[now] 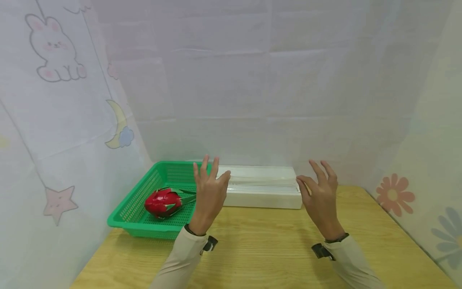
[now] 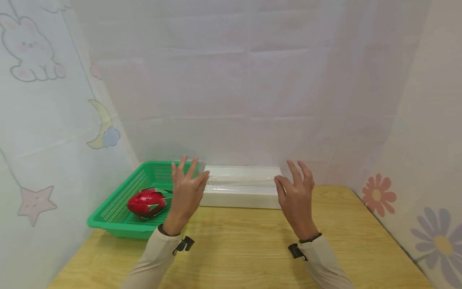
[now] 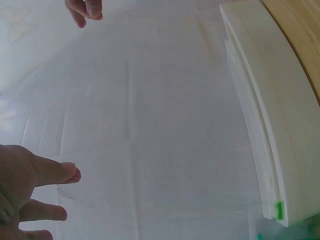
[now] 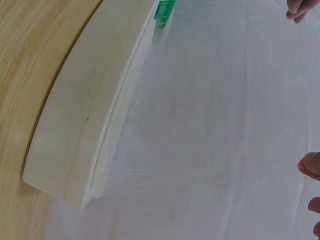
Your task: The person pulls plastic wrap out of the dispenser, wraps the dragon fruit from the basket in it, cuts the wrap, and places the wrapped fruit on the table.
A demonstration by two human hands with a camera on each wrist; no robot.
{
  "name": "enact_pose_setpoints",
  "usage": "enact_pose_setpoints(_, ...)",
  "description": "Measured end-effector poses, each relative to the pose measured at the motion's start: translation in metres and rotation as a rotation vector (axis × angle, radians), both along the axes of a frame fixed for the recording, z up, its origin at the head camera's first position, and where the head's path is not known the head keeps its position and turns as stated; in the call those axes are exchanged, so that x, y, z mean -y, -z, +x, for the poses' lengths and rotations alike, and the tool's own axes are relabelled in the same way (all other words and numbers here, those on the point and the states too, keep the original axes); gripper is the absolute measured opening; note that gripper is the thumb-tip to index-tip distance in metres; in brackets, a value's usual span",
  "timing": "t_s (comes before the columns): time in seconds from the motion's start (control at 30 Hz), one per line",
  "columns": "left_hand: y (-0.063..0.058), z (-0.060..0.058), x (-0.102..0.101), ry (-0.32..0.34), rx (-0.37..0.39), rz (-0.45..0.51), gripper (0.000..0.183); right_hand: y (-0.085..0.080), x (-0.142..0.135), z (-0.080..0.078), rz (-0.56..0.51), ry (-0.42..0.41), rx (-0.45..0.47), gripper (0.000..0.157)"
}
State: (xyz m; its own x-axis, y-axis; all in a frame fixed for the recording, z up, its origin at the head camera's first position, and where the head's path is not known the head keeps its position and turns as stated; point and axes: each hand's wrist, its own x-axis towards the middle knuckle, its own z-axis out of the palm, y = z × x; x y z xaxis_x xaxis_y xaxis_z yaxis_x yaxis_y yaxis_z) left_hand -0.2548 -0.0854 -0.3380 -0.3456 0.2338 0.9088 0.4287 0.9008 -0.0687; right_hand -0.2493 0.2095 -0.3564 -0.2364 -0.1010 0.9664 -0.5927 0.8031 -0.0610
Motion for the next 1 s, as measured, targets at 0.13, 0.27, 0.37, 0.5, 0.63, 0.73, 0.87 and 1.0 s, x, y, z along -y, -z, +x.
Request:
enact_pose_setpoints(0.13, -0.003, 0.002, 0.0, 0.009, 0.007, 0.011, 0.008, -0.003, 0.0, 0.002, -0.007, -0.01, -0.015, 0.014)
enact_pose_setpoints(0.27, -0.007, 0.005, 0.0, 0.01, 0.007, 0.016, 0.009, -0.006, 0.001, 0.003, -0.006, -0.02, -0.047, 0.016)
enact_pose_setpoints(0.37, -0.01, 0.007, 0.0, 0.009, 0.004, 0.016, 0.009, -0.007, 0.0, 0.004, -0.009, -0.023, -0.046, 0.015)
enact_pose_setpoints(0.5, -0.012, 0.01, 0.001, 0.003, 0.003, 0.008, 0.009, -0.009, 0.0, 0.006, -0.005, -0.021, -0.054, 0.015)
enact_pose_setpoints(0.63, -0.016, 0.012, 0.001, 0.004, -0.012, 0.004, 0.01, -0.012, -0.001, 0.008, -0.016, -0.03, -0.06, 0.015)
enact_pose_setpoints(0.73, -0.018, 0.014, 0.001, 0.018, -0.025, 0.008, 0.011, -0.014, -0.001, 0.009, -0.019, -0.032, -0.062, 0.011)
enact_pose_setpoints(0.87, -0.02, 0.018, 0.001, 0.033, -0.029, 0.009, 0.013, -0.014, -0.001, 0.011, -0.013, -0.026, -0.076, 0.011)
enact_pose_setpoints(1.0, -0.021, 0.021, 0.002, 0.029, -0.025, 0.003, 0.015, -0.014, -0.001, 0.014, -0.015, -0.027, -0.081, 0.014)
